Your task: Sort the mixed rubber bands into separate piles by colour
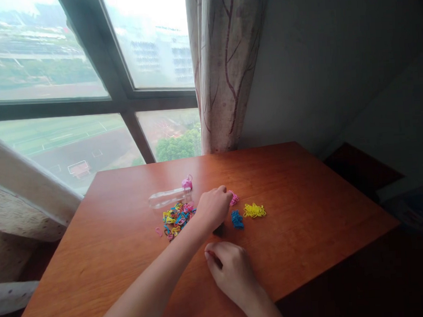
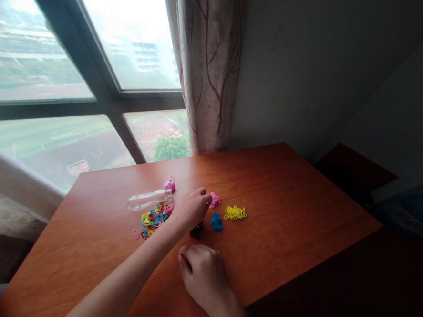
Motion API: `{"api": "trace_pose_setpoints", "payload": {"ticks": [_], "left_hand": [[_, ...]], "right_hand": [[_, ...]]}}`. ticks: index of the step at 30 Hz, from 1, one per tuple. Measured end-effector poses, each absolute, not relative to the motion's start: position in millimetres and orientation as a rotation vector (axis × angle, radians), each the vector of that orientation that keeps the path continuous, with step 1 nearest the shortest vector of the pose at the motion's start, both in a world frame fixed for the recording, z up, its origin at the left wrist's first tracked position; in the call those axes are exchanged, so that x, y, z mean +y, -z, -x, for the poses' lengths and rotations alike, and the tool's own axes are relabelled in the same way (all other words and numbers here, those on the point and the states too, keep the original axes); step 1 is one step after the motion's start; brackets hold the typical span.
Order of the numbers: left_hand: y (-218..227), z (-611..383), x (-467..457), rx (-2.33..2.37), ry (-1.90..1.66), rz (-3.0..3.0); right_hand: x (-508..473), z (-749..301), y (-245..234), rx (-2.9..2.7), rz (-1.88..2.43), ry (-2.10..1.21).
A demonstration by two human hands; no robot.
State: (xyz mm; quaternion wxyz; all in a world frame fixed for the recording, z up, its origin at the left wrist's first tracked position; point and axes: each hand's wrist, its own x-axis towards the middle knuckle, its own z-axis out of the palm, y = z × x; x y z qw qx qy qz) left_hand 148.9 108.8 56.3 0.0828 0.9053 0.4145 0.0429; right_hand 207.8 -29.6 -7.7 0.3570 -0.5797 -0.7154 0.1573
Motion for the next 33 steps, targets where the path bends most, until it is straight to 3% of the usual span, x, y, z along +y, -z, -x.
{"api": "trace_pose_setpoints", "payload": {"ticks": [14,23,33], "left_hand": [[-53,-152,116,1.228,-0.118,-2.711],[-70,-93,89,1.363,-0.215,-2.659],[-50,-23,47,1.407,-0.419,-2.506]], "right_hand": [[-29,-209,5,-1.852,1.502,-0.443],[-30,-209,5,-1.869,1.502,-0.466],[-31,-209,1,-1.935,1.549,-0.422]]}}
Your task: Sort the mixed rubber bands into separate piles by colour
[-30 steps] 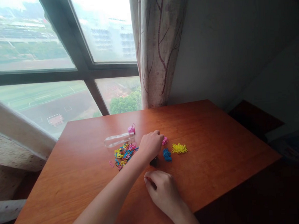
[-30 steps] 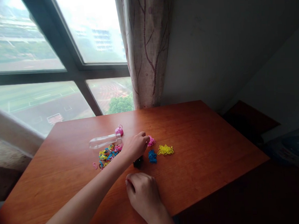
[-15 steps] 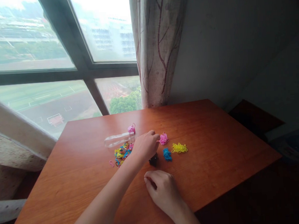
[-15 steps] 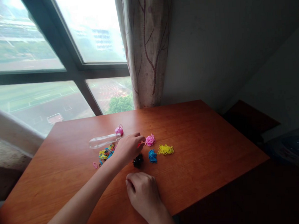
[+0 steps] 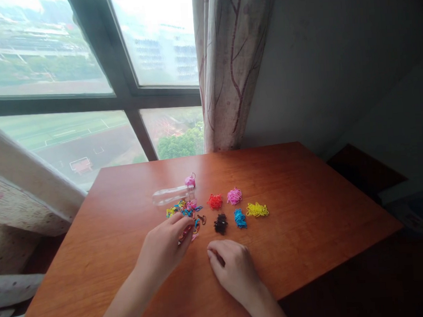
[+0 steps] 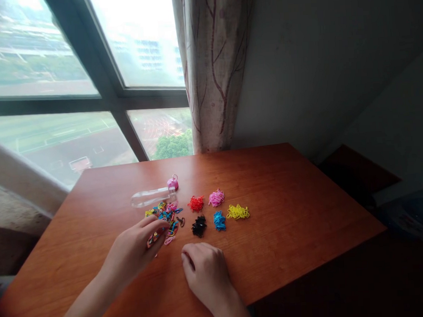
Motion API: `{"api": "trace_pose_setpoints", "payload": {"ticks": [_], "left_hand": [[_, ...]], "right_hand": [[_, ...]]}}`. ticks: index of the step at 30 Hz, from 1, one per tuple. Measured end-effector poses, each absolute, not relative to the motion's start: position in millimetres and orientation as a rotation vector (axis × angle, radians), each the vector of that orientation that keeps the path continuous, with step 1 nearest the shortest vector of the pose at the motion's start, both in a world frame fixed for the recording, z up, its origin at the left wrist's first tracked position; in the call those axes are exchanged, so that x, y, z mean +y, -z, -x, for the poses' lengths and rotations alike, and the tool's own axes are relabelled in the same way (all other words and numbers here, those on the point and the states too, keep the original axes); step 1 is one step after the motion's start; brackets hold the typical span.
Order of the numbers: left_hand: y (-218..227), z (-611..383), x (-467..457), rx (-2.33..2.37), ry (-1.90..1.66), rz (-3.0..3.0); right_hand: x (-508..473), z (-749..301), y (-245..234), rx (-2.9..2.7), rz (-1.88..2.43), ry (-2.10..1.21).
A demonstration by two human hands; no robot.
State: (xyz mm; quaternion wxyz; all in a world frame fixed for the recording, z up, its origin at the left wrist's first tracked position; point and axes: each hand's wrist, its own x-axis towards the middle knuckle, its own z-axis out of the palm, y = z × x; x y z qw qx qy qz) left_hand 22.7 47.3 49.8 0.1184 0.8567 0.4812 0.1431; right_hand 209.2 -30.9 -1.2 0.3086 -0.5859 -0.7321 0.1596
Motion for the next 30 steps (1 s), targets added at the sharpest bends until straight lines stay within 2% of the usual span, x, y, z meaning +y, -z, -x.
{"api": "trace_pose_setpoints", "payload": {"ticks": [11,30], "left_hand": [[-13,17,16,1.548,-0.472,-2.283],[-7,14,13,1.524,-0.392,-2.289]], "right_hand": [[-30,-207,4,-1.947,1.562,-0.417],[-18,-187,-2,-1.996,1.817,-0.311]]}}
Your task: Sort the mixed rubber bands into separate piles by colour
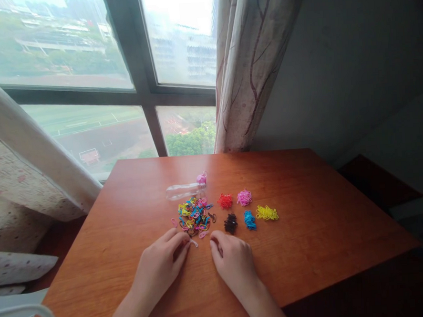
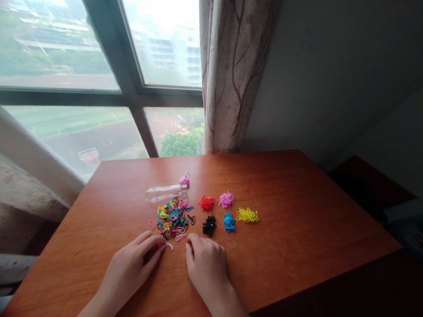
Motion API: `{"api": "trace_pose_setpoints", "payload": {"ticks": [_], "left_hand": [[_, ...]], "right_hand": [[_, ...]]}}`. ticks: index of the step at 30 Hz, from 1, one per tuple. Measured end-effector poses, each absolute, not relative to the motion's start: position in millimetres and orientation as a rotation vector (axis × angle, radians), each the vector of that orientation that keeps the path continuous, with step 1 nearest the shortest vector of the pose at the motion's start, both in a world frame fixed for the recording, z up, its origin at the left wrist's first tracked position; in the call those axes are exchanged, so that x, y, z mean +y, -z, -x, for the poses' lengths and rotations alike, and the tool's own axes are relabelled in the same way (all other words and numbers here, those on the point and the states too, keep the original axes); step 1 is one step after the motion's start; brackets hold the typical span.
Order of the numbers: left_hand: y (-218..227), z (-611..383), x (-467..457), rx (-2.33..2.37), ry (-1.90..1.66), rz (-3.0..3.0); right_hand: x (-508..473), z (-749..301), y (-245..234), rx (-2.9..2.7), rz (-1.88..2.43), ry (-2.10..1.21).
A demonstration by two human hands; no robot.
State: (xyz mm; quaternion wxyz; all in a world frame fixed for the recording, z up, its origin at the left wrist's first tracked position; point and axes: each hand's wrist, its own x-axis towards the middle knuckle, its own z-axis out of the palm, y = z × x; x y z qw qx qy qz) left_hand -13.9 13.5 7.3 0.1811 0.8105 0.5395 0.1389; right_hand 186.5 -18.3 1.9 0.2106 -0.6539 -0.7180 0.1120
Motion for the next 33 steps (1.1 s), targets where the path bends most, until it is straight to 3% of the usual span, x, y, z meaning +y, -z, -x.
{"api": "trace_pose_setpoints", "payload": {"ticks": [21,33], "left_hand": [[-14,13,13,1.507,-0.382,-2.31],[-14,13,13,1.509,-0.357,-2.314]], "right_hand": [[10,-164,-10,-1.916,2.014,-0.364],[-1,-173,-11,-1.707,1.704,-0.357]]}}
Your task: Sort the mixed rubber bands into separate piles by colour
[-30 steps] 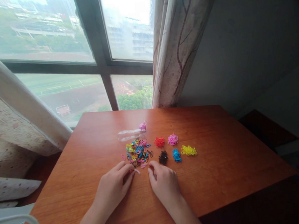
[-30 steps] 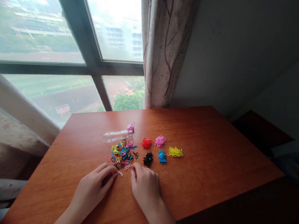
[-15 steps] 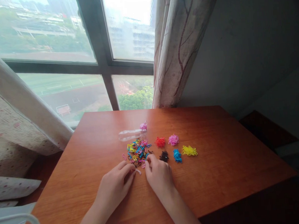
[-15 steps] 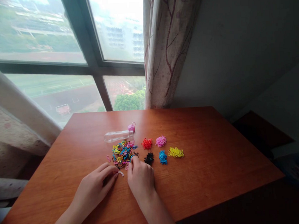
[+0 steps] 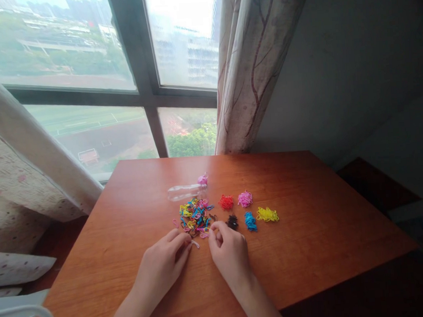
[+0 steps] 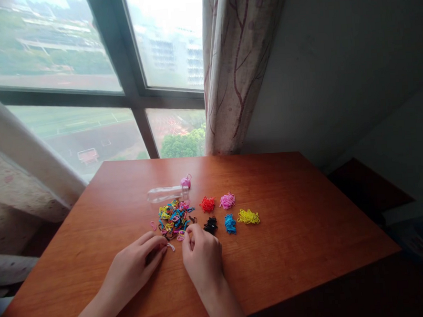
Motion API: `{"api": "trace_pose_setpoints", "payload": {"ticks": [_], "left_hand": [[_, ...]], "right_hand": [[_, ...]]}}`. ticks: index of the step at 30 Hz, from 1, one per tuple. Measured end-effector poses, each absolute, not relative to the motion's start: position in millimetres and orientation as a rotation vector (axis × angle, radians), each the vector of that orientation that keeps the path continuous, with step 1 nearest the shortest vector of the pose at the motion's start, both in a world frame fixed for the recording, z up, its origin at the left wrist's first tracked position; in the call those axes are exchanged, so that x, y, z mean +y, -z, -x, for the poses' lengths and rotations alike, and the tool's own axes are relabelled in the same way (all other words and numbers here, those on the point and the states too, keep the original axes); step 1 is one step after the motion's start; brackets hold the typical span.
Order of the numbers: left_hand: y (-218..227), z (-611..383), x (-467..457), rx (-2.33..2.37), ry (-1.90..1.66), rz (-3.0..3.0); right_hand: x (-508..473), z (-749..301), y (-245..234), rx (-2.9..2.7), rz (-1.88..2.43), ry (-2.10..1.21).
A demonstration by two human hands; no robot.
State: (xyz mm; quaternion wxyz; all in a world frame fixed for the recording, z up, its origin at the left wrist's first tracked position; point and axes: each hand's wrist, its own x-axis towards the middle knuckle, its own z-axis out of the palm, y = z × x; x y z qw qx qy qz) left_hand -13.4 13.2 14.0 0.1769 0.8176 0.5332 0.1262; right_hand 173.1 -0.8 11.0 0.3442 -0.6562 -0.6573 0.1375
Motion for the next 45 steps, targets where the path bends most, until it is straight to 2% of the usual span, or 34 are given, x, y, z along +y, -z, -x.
{"api": "trace_pose_setpoints", "payload": {"ticks": [4,11,16,31,40,45], "left_hand": [[-12,14,13,1.509,-0.345,-2.323],[-9,15,13,1.5,-0.388,-2.334],[-11,14,15,1.499,-0.362,-2.339],[-13,13,14,1.51,-0.383,-2.335],[-14,10,13,1.393,-0.509,-2.261],[-30,-9,27,1.307,-0.556,-2.282]], "right_hand": [[-9,-213,-13,-1.58,1.721,-0.273],[-13,-316,8,-1.38,2.013,-0.034],[-17,-345,17,-1.496,2.032,-0.018],[-20,-329,17,-1.504,1.947,0.089],[-25,-263,8,-1.702,1.68,-0.204],[-33,-226,6,-1.822,1.582,-0.348]]}}
